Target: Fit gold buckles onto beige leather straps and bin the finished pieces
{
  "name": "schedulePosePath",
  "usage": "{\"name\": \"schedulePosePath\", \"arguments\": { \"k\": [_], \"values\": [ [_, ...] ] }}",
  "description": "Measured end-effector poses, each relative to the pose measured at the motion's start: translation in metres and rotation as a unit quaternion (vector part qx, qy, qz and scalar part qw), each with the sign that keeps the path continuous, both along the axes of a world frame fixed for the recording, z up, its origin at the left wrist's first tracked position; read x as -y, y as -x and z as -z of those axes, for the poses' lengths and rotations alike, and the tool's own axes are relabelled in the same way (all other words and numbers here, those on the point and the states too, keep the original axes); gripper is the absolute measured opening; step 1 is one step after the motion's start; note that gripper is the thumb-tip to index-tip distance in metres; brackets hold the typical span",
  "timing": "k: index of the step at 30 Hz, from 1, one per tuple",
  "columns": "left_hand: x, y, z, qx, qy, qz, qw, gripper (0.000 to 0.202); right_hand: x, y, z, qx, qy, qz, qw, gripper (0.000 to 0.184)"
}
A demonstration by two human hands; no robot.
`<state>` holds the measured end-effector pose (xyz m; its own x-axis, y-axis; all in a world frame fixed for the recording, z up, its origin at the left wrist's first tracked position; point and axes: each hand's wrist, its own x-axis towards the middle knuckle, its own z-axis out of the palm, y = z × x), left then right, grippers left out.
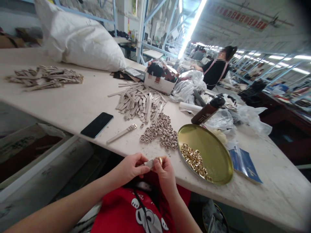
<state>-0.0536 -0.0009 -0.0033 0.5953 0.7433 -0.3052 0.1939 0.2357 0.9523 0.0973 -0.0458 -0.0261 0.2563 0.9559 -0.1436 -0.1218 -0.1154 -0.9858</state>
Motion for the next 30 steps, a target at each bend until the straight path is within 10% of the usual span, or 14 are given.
{"name": "schedulePosePath", "arguments": {
  "k": [3, 8, 13, 21, 30],
  "values": [
    [0.014, 0.004, -0.005, 0.023, 0.003, -0.018, 1.0, 0.026, 0.012, 0.004, -0.007, 0.171, -0.051, 0.028, 0.984, 0.02],
    [0.035, 0.012, -0.005, 0.057, 0.037, -0.011, 0.998, 0.029, 0.03, 0.008, -0.017, 0.27, -0.03, -0.116, 0.955, 0.015],
    [0.04, 0.012, 0.002, 0.081, 0.041, -0.029, 0.995, 0.028, 0.032, 0.019, -0.008, 0.398, -0.048, -0.039, 0.915, 0.017],
    [0.013, 0.001, 0.02, 0.043, 0.021, -0.029, 0.998, 0.034, 0.004, 0.022, -0.003, 0.243, -0.021, -0.025, 0.969, 0.02],
    [-0.054, 0.013, 0.017, 0.007, 0.179, -0.025, 0.983, 0.041, -0.06, 0.02, 0.014, 0.284, 0.026, -0.039, 0.958, 0.022]
  ]
}}
